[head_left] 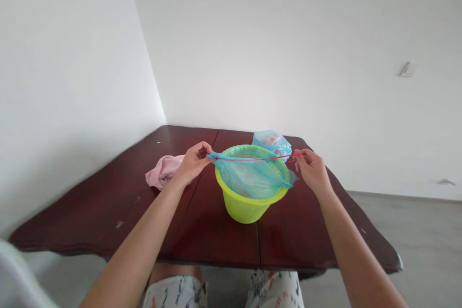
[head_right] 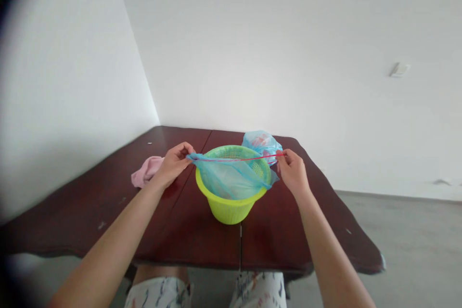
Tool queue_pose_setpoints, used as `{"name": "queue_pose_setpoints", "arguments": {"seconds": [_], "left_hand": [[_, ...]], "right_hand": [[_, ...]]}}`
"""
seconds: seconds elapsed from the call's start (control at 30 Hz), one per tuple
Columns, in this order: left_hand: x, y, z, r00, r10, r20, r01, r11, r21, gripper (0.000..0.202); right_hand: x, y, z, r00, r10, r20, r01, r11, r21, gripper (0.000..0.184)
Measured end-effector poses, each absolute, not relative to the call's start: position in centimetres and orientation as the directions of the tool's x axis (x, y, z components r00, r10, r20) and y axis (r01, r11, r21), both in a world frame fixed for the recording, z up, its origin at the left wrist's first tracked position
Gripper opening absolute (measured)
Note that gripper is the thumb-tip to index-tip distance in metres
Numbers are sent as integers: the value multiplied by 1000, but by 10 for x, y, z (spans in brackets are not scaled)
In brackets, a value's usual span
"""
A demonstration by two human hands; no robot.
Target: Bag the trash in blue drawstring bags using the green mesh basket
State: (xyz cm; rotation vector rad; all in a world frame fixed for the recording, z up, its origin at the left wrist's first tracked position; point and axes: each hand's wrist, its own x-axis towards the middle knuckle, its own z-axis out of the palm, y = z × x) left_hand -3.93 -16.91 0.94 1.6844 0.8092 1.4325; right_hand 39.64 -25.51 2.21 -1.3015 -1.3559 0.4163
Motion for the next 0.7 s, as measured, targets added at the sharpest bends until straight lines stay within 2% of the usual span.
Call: {"name": "queue_pose_setpoints", "arguments": {"seconds": [0.1, 0.2, 0.3, 0.4, 0.47, 0.6, 0.7], "left_hand": [[-45, -148, 28, 267, 837, 478, 12, -499, 867, 71], [-52, -135, 47, 389, 806, 447, 240, -557, 795, 71], [-57, -126, 62, 450, 789, 419, 326, -582, 745, 69], [-55, -113, 69, 399, 829, 393, 378, -539, 753, 71], [-51, -99, 69, 357, 860, 365, 448, -500, 741, 72], [-44, -75, 65, 350, 902, 254, 575, -421, 702, 42], [-41, -69, 62, 409, 907, 104, 643, -367, 672, 40]], "right_hand": [[389, -222, 33, 272, 889, 367, 261, 299, -918, 81], [378, -195, 43, 260, 913, 316, 151, 285, -947, 80], [372, -174, 46, 240, 897, 371, 218, 323, -921, 80], [368, -155, 44, 219, 870, 442, 343, 355, -869, 84], [364, -144, 43, 214, 860, 463, 370, 368, -853, 87], [352, -138, 56, 197, 815, 545, 373, 452, -811, 92], [341, -155, 78, 155, 735, 660, 332, 591, -735, 81]]}}
